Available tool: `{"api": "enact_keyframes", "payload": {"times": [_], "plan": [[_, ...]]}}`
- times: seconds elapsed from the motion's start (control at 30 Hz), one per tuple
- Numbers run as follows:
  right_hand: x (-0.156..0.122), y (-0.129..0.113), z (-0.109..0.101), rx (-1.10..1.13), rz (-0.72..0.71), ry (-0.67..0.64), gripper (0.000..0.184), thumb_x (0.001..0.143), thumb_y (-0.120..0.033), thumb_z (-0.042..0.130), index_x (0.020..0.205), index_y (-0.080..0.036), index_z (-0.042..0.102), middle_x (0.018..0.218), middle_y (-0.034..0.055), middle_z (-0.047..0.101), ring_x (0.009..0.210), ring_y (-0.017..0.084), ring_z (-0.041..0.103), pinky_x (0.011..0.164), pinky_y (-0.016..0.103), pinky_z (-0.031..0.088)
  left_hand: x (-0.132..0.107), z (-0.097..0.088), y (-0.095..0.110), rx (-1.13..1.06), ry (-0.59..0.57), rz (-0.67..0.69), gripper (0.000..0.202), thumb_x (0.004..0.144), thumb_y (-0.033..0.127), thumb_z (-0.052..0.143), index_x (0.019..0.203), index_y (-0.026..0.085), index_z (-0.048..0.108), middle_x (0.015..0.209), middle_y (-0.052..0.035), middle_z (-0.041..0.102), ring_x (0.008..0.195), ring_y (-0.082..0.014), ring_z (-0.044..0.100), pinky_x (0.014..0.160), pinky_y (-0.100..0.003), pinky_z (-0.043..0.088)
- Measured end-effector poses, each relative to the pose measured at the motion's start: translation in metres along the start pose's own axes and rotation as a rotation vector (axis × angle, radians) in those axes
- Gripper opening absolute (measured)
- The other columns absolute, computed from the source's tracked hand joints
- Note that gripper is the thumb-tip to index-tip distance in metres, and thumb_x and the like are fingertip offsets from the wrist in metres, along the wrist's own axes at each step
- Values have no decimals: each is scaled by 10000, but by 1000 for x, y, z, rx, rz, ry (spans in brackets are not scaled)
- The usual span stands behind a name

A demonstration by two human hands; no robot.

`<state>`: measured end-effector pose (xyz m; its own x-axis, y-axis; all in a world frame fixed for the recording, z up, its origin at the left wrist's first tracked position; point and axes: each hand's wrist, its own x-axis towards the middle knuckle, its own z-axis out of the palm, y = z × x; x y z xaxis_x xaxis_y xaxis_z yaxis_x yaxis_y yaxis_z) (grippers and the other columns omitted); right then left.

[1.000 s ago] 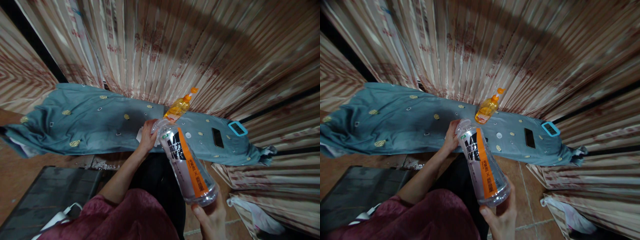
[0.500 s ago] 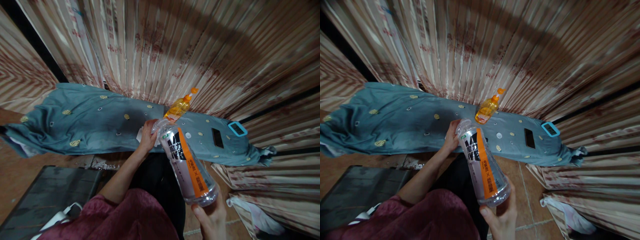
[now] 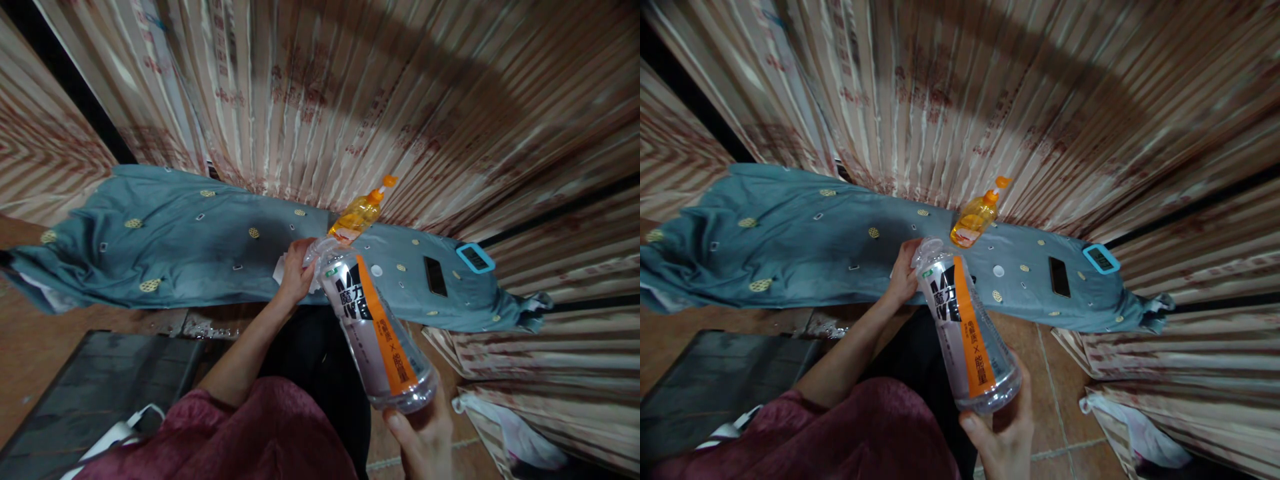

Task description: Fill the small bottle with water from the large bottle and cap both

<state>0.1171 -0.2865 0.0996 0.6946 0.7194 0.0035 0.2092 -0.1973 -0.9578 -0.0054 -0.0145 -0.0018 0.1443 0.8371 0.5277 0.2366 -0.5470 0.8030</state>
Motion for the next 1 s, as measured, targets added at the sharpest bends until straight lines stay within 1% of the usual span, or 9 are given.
{"api": "enact_keyframes", "payload": {"times": [0.1,0.27,0.43,0.63,0.83,1.0], "plan": [[0,-2,1,30,19,-11,914,596,-578,902,1353,-208,546,1238,124,719,1114,334,700,938,401,541,0,0,0,6,6,10,579,1011,635,385,1306,185,599,1214,-135,646,1142,-288,616,1000,-452,515],[-1,-10,5,49,64,9,921,564,-586,914,1321,-215,545,1183,117,735,1062,327,715,895,392,551,0,0,1,-10,24,22,580,1010,644,391,1300,190,606,1208,-137,652,1138,-290,626,997,-445,523],[-2,-12,5,62,78,16,934,548,-594,916,1325,-223,555,1227,106,714,1133,319,685,960,381,513,0,0,2,-19,24,16,580,1005,655,397,1297,202,613,1204,-135,656,1132,-293,627,992,-464,529],[-2,-13,5,55,73,15,924,542,-577,921,1306,-214,549,1177,110,735,1060,313,713,907,375,538,0,0,2,-29,29,-4,605,990,679,415,1289,196,623,1213,-136,655,1136,-290,629,1005,-469,528],[-1,-11,5,61,74,5,898,527,-542,929,1274,-218,551,1165,108,741,1042,308,723,879,369,556,0,-1,2,-34,15,-15,547,998,635,449,1286,204,624,1211,-130,656,1146,-291,628,1014,-466,522],[0,-10,4,49,10,-12,844,594,-544,905,1287,-217,552,1156,113,745,1046,320,725,887,400,559,0,-1,1,-48,17,13,535,1006,614,437,1293,199,616,1209,-135,652,1142,-295,626,1002,-466,528]]}}
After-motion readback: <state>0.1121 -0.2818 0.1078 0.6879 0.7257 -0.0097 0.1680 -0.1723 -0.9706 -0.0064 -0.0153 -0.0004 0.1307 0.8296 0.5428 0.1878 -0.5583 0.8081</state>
